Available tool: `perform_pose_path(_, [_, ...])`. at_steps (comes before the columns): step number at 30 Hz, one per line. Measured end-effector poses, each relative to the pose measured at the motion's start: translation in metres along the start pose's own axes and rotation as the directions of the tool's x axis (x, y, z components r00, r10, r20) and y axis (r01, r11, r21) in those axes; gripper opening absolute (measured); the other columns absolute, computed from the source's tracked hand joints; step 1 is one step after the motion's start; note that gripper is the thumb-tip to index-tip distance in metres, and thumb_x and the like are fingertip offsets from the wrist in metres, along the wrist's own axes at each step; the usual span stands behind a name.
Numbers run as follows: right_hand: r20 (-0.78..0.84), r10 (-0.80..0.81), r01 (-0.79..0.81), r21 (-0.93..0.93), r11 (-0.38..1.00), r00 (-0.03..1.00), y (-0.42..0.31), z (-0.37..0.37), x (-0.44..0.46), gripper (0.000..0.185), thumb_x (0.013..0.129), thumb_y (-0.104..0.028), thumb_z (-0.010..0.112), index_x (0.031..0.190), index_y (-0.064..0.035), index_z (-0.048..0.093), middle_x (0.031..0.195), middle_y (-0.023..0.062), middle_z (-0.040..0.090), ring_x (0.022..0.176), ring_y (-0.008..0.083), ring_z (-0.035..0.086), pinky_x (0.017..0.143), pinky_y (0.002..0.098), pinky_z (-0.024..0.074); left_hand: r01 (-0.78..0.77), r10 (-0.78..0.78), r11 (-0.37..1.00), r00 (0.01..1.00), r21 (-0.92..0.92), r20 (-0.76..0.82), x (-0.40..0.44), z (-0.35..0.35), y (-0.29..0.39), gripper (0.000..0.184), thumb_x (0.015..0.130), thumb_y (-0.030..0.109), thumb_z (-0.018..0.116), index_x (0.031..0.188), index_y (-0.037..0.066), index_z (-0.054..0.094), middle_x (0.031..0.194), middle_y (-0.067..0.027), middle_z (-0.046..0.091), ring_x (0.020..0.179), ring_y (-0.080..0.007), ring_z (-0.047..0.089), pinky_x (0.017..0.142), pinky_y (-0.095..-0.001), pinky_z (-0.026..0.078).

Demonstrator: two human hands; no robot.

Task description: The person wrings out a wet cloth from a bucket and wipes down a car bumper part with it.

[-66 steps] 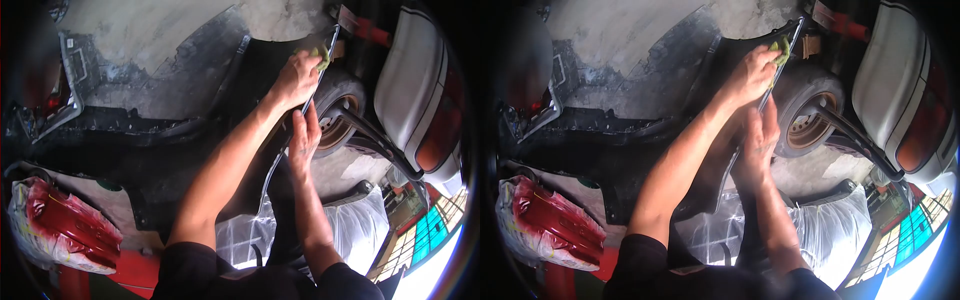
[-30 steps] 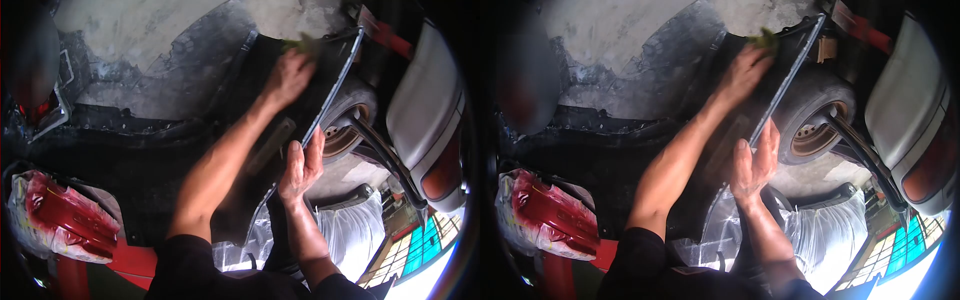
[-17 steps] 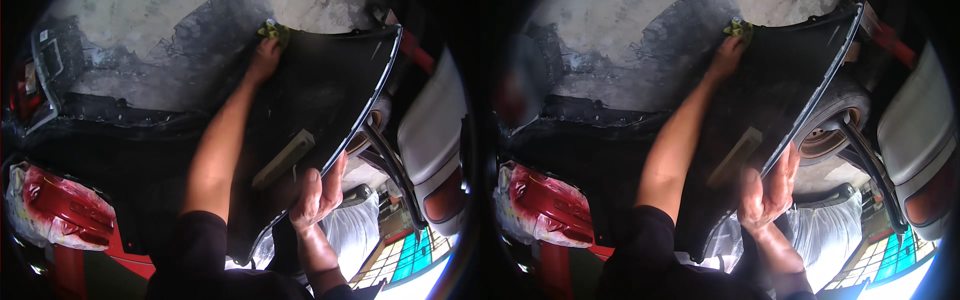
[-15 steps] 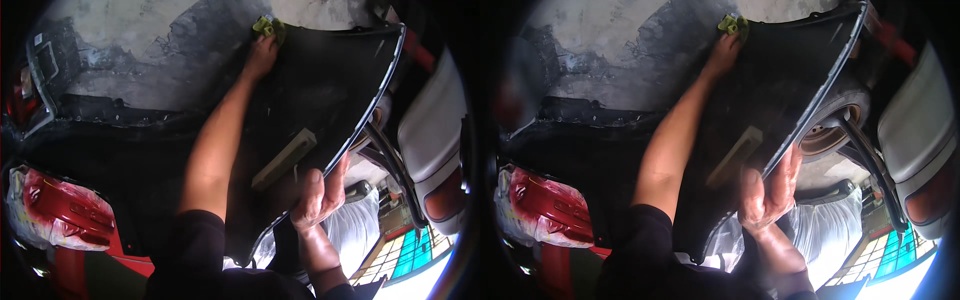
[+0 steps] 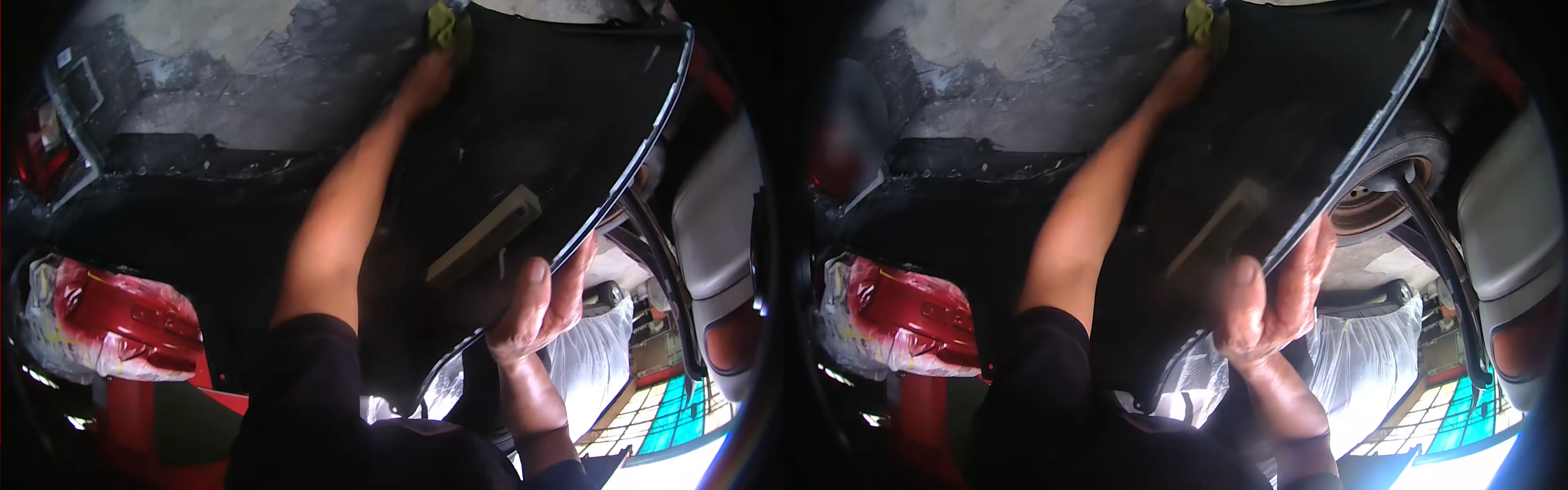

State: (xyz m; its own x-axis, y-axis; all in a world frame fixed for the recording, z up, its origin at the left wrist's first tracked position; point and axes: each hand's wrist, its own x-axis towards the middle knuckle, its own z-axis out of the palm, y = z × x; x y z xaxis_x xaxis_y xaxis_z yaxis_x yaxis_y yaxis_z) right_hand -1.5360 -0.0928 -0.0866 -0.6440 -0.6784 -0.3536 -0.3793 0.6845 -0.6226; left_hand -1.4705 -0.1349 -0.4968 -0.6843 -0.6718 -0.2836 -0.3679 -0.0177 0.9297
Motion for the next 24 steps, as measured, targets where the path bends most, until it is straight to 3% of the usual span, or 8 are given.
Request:
perform_pose_path(2, [-0.042,0.091,-0.087,0.089,0.992,0.995,-0.001,0.002,-0.003,0.063,0.093,-0.023,0.055,0.148,0.0071,0.043,0.143,0.0254,0.049,0.130,0.0355,0.051,0.110,0.0412,0.0382,-0.139,0.168,0.975,0.971,0.172,-0.170,-0.067,0.001,0.003,0.039,0.097,0.014,0.048,0.131,-0.001,0.057,0.112,-0.0272,0.064,0.107,-0.0437,0.061,0.092,-0.0520,0.049])
perform_pose_path(3, [-0.058,0.134,-0.126,0.133,0.983,0.989,-0.002,0.005,-0.004,0.063,0.094,-0.023,0.055,0.148,0.0071,0.043,0.142,0.0253,0.049,0.130,0.0352,0.051,0.110,0.0411,0.0381,-0.143,0.171,0.945,0.983,0.296,-0.070,-0.103,0.006,-0.015,0.038,0.097,0.014,0.047,0.130,-0.001,0.056,0.114,-0.0273,0.064,0.107,-0.0435,0.061,0.092,-0.0521,0.049])
perform_pose_path(7, [-0.098,0.080,-0.069,0.117,0.991,0.992,-0.004,0.012,-0.008,0.056,0.099,-0.026,0.051,0.144,0.0069,0.047,0.138,0.0219,0.057,0.122,0.0252,0.055,0.108,0.0348,0.0379,0.108,-0.140,0.963,0.984,0.248,0.114,-0.163,-0.031,0.019,0.036,0.095,0.014,0.048,0.127,-0.001,0.056,0.116,-0.0278,0.063,0.106,-0.0438,0.061,0.091,-0.0520,0.049])
perform_pose_path(10, [-0.064,-0.028,0.025,-0.052,0.998,0.998,-0.003,0.009,-0.009,0.045,0.104,-0.023,0.047,0.144,-0.0027,0.052,0.147,0.0283,0.048,0.127,0.0357,0.057,0.107,0.0408,0.0438,0.553,-0.578,0.815,0.801,0.177,0.159,-0.107,-0.031,0.065,0.034,0.092,0.014,0.050,0.122,-0.002,0.059,0.111,-0.0287,0.063,0.105,-0.0458,0.061,0.091,-0.0516,0.049])
perform_pose_path(12, [-0.042,-0.172,0.161,-0.196,0.967,0.984,0.012,0.005,-0.014,0.043,0.106,-0.027,0.044,0.144,-0.0075,0.052,0.148,0.0304,0.046,0.127,0.0417,0.057,0.105,0.0443,0.0473,0.258,-0.242,0.963,0.955,0.076,-0.171,-0.093,0.003,0.064,0.038,0.097,0.015,0.047,0.129,0.000,0.061,0.121,-0.0277,0.062,0.114,-0.0446,0.059,0.097,-0.0500,0.048])
perform_pose_path(17, [0.017,-0.379,0.344,-0.464,0.816,0.925,0.025,-0.001,-0.022,0.054,0.105,-0.042,0.047,0.150,-0.0114,0.046,0.147,0.0321,0.046,0.125,0.0451,0.058,0.101,0.0459,0.0500,0.075,-0.087,0.989,0.992,-0.126,-0.087,-0.056,-0.027,0.064,0.041,0.093,0.009,0.051,0.134,0.005,0.059,0.121,-0.0256,0.063,0.115,-0.0436,0.059,0.099,-0.0499,0.047])
perform_pose_path(20, [-0.015,-0.213,0.193,-0.365,0.911,0.977,0.026,-0.004,-0.025,0.054,0.105,-0.044,0.047,0.149,-0.0114,0.046,0.147,0.0327,0.045,0.126,0.0463,0.057,0.100,0.0472,0.0505,0.037,-0.067,0.968,0.992,0.249,0.112,-0.104,-0.060,0.027,0.046,0.088,0.008,0.060,0.134,0.009,0.061,0.124,-0.0230,0.063,0.111,-0.0432,0.061,0.098,-0.0488,0.048])
perform_pose_path(24, [0.052,-0.430,0.401,-0.474,0.784,0.901,0.031,-0.005,-0.022,0.050,0.107,-0.040,0.044,0.149,-0.0119,0.048,0.150,0.0306,0.043,0.130,0.0431,0.054,0.103,0.0475,0.0480,0.198,-0.337,0.897,0.886,0.395,0.319,-0.153,-0.099,0.034,0.058,0.079,-0.002,0.060,0.134,0.015,0.063,0.129,-0.0152,0.066,0.122,-0.0388,0.060,0.106,-0.0469,0.044])
